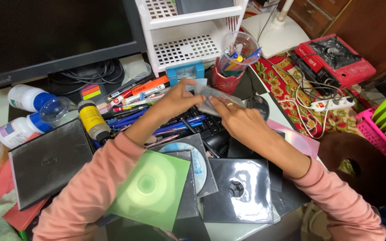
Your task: Organizing and cleaning CD cases on a cluttered workspace.
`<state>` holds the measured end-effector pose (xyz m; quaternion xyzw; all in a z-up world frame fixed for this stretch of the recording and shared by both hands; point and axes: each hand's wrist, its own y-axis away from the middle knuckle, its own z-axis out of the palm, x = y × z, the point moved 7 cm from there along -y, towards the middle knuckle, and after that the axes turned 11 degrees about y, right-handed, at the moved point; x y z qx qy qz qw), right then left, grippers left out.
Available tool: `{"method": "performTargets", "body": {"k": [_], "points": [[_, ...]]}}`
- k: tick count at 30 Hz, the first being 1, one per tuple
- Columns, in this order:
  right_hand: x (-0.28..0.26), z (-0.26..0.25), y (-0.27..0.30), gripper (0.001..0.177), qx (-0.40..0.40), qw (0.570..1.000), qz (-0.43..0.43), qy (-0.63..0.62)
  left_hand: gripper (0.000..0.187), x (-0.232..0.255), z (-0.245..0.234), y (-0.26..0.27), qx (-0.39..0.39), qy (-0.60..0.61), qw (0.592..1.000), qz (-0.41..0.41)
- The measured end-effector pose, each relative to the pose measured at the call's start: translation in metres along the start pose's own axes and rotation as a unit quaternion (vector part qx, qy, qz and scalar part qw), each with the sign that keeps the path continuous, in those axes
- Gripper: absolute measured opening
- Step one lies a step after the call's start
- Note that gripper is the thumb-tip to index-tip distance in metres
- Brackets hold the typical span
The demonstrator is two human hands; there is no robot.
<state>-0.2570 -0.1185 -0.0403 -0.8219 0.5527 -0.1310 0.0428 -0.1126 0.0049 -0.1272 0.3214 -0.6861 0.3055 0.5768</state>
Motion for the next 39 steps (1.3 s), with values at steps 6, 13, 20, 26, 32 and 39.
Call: {"method": "performTargets", "body": {"k": [6, 13, 20, 26, 32, 39], "points": [[-0.008, -0.018, 0.019, 0.06, 0.13, 0.991, -0.019, 0.031, 0.086, 0.033, 0.009, 0.039, 0.031, 0.13, 0.979, -0.153], [-0.008, -0.079, 0.047, 0.062, 0.162, 0.983, -0.061, -0.059, 0.083, 0.055, 0.027, 0.065, 0.013, 0.213, 0.976, -0.041], [0.061, -0.055, 0.121, 0.054, 0.187, 0.889, 0.276, -0.315, 0.078, 0.085, 0.061, 0.083, -0.053, 0.199, 0.979, 0.001], [0.071, 0.019, 0.158, 0.058, 0.11, 0.658, 0.31, -0.678, 0.083, 0.078, 0.103, 0.083, -0.127, 0.18, 0.975, 0.035], [0.09, 0.024, 0.201, 0.044, 0.235, 0.617, 0.369, -0.654, 0.071, 0.075, 0.112, 0.069, -0.102, 0.113, 0.988, -0.038], [0.093, 0.051, 0.256, 0.037, 0.3, 0.566, 0.44, -0.629, 0.042, 0.083, 0.136, 0.051, -0.133, -0.212, 0.961, 0.118]]}}
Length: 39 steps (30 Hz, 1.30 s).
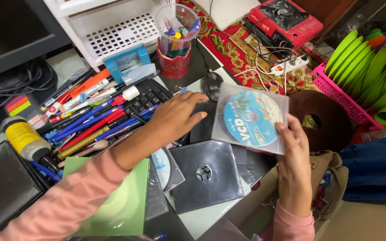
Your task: Organizing and cleaning CD cases on a cluttered workspace.
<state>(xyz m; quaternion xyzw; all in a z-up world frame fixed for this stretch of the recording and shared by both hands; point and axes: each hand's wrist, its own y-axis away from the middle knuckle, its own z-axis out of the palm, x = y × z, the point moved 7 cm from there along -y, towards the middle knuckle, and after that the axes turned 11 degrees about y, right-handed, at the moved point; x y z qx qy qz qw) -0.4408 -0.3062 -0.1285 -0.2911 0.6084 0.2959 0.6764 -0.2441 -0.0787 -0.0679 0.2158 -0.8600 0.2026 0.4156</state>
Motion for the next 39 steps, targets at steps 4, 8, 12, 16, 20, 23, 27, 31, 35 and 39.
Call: {"method": "performTargets", "body": {"k": [4, 8, 12, 16, 20, 23, 27, 31, 35, 39], "points": [[0.001, -0.029, 0.011, 0.03, 0.09, 0.995, -0.045, -0.005, 0.039, 0.014, 0.017, -0.018, 0.033, -0.108, 0.986, 0.122], [0.027, -0.074, 0.01, 0.025, 0.141, 0.986, -0.041, 0.078, 0.04, 0.019, 0.034, -0.031, 0.002, -0.128, 0.985, 0.113], [0.036, -0.09, 0.004, 0.026, 0.14, 0.982, -0.03, 0.121, 0.045, 0.009, 0.048, -0.034, -0.026, -0.188, 0.977, 0.099], [0.02, -0.083, -0.009, 0.022, 0.093, 0.917, -0.14, 0.362, 0.056, 0.007, 0.052, -0.035, -0.038, -0.241, 0.967, 0.079], [0.037, -0.06, -0.018, 0.032, 0.003, 0.982, 0.024, 0.188, 0.071, 0.011, 0.05, -0.037, -0.059, -0.282, 0.957, 0.034], [0.038, -0.062, -0.021, 0.036, 0.006, 0.982, 0.052, 0.183, 0.083, -0.003, 0.052, -0.041, -0.057, -0.289, 0.956, 0.009], [0.033, -0.058, -0.024, 0.039, -0.027, 0.975, 0.03, 0.219, 0.084, -0.02, 0.047, -0.056, -0.091, -0.277, 0.956, -0.029], [0.039, -0.062, -0.026, 0.041, -0.019, 0.978, 0.036, 0.204, 0.084, -0.06, 0.042, -0.064, -0.129, -0.179, 0.971, -0.095], [0.045, -0.066, -0.024, 0.038, 0.018, 0.988, 0.044, 0.147, 0.071, -0.065, 0.014, -0.07, -0.048, -0.099, 0.994, -0.024], [0.049, -0.07, -0.019, 0.029, 0.056, 0.987, 0.035, 0.145, 0.063, -0.031, -0.029, -0.064, -0.007, -0.065, 0.996, -0.066]]}}
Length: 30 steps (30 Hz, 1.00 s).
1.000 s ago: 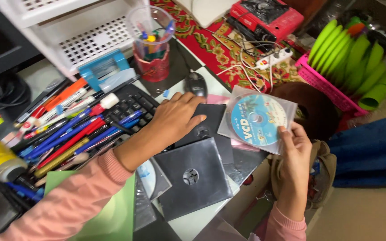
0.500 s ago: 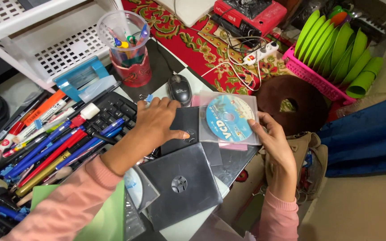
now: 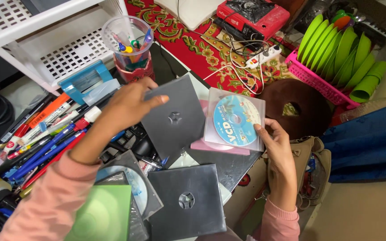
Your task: Organizing and cleaning CD cases on a cluttered workspace.
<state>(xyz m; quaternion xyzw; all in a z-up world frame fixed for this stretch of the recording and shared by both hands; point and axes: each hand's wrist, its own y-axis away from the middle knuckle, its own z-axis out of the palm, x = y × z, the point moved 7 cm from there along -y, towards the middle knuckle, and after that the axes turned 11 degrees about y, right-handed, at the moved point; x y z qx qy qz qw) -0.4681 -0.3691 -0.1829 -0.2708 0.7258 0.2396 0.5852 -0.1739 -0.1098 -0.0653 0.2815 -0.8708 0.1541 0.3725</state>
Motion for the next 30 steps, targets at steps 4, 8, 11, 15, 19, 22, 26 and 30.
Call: {"method": "performTargets", "body": {"k": [4, 8, 11, 15, 19, 22, 26, 30], "points": [[0.011, -0.019, 0.005, 0.017, 0.082, 0.995, -0.051, -0.021, 0.049, 0.026, -0.03, 0.014, 0.05, -0.028, 0.998, -0.024], [0.004, -0.024, 0.018, 0.017, 0.106, 0.993, -0.017, -0.038, 0.042, 0.042, -0.042, 0.027, 0.105, -0.058, 0.993, 0.011], [-0.025, -0.016, 0.029, 0.018, 0.112, 0.991, -0.063, -0.049, 0.041, 0.053, -0.046, 0.032, 0.142, -0.035, 0.986, 0.085], [-0.052, 0.004, 0.045, 0.035, 0.133, 0.983, -0.102, -0.07, 0.041, 0.065, -0.048, 0.035, 0.141, -0.013, 0.99, 0.025], [-0.028, 0.022, 0.054, 0.026, 0.046, 0.99, -0.061, -0.12, 0.04, 0.05, -0.037, 0.035, 0.142, 0.063, 0.987, -0.033], [-0.055, 0.035, 0.067, 0.027, -0.014, 0.995, -0.091, -0.033, 0.039, 0.041, -0.027, 0.033, 0.129, 0.145, 0.981, -0.015], [-0.047, 0.048, 0.08, 0.026, -0.126, 0.985, -0.022, 0.117, 0.036, 0.039, -0.015, 0.032, 0.1, 0.216, 0.97, -0.049], [-0.074, 0.027, 0.065, 0.026, 0.134, 0.907, -0.012, 0.399, 0.037, 0.03, -0.009, 0.027, 0.113, 0.225, 0.967, -0.021]]}}
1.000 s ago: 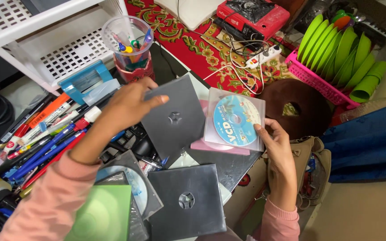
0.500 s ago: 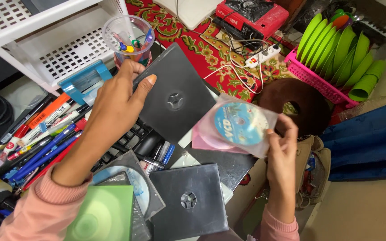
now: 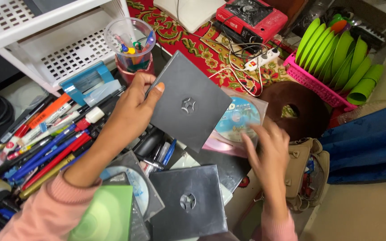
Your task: Organizing and cleaning CD cases on a cluttered workspace.
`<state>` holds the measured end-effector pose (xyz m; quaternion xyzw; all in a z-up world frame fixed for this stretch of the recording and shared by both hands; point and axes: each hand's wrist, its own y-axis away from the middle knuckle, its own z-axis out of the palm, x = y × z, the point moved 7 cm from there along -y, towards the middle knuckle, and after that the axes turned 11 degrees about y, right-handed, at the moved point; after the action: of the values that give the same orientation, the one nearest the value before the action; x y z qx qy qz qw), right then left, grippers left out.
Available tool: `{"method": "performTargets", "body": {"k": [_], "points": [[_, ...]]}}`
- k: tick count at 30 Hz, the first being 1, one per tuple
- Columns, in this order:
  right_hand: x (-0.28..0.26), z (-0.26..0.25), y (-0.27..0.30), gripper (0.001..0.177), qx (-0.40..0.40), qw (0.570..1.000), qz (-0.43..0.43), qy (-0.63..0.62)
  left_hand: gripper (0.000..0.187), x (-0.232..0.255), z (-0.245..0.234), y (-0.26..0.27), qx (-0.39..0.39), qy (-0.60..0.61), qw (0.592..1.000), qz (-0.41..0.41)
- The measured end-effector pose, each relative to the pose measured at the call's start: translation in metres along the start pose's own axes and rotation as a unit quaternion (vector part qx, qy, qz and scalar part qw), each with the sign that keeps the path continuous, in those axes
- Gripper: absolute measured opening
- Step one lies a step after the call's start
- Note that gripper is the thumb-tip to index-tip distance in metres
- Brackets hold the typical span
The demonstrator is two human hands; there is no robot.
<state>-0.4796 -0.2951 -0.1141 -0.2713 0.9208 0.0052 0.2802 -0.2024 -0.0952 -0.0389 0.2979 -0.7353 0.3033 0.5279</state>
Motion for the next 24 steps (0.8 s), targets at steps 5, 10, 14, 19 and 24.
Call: {"method": "performTargets", "body": {"k": [5, 10, 14, 19, 24], "points": [[-0.048, 0.024, -0.004, 0.043, 0.064, 0.902, -0.415, 0.097, 0.039, 0.005, -0.009, -0.006, 0.042, -0.036, 0.996, 0.066], [-0.07, -0.001, 0.004, 0.039, -0.074, 0.944, -0.258, 0.19, 0.04, 0.004, -0.007, 0.005, 0.011, -0.028, 1.0, -0.006], [-0.082, -0.015, 0.008, 0.04, 0.08, 0.888, -0.395, 0.22, 0.041, 0.007, -0.007, 0.004, 0.014, -0.011, 0.999, 0.028], [-0.056, -0.015, 0.003, 0.044, 0.069, 0.931, -0.287, 0.214, 0.042, 0.007, -0.009, 0.005, 0.019, -0.024, 0.999, -0.018], [-0.027, -0.033, 0.017, 0.066, 0.002, 0.949, -0.188, 0.254, 0.042, -0.003, -0.011, 0.007, 0.02, -0.035, 0.998, -0.046]]}}
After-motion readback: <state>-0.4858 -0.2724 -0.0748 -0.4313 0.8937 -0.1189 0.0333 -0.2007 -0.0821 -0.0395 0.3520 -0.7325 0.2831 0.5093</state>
